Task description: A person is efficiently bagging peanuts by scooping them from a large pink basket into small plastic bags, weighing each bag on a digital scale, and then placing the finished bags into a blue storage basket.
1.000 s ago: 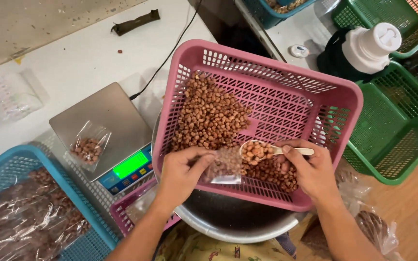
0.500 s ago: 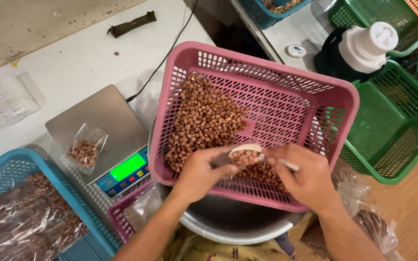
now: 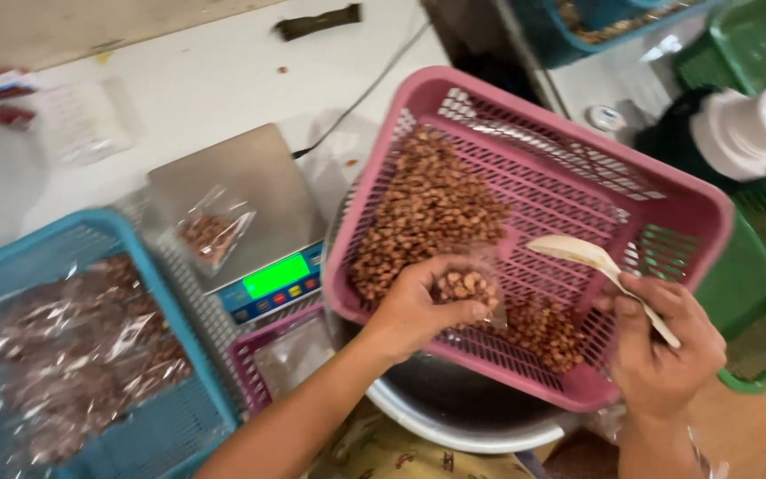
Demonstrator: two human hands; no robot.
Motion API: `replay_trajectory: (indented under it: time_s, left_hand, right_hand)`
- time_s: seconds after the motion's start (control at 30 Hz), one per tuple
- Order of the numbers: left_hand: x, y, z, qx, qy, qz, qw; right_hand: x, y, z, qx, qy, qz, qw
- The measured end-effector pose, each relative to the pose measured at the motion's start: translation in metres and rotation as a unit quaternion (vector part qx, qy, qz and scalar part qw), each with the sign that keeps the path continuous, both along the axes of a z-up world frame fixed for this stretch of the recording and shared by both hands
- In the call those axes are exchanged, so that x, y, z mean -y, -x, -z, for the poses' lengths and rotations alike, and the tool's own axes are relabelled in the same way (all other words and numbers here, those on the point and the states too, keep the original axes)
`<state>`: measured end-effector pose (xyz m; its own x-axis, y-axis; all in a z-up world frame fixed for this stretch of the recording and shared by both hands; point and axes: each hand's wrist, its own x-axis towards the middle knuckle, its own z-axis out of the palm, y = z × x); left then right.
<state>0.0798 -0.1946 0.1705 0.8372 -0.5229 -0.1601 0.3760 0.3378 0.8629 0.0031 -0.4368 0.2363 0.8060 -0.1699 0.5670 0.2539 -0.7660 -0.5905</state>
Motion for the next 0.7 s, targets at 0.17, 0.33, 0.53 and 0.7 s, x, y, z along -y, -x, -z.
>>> replay_trajectory:
  time_s: [0.17, 0.33, 0.53, 0.7]
  left_hand:
    - [-0.050, 0.002, -0.032, 0.075, -0.113, -0.051, 0.990]
    - [-0.155, -0.043, -0.010, 0.370, -0.294, -0.196, 0.860]
    - [-0.262, -0.127, 0.037, 0.228, -0.669, -0.036, 0.707]
    - [-0.271, -0.110, 0.018, 0.317, -0.446, -0.202, 0.813]
  right_hand:
    - [0.008, 0.010, 0.021, -0.060, -0.019, 0.017, 0.998]
    - [0.000, 0.012, 0.034, -0.075, -0.038, -0.004, 0.996]
    - [-0.027, 0.013, 0.018, -0.131, -0.007, -0.049, 0.990]
    - [-0.030, 0.017, 0.017, -0.139, 0.033, -0.020, 0.990]
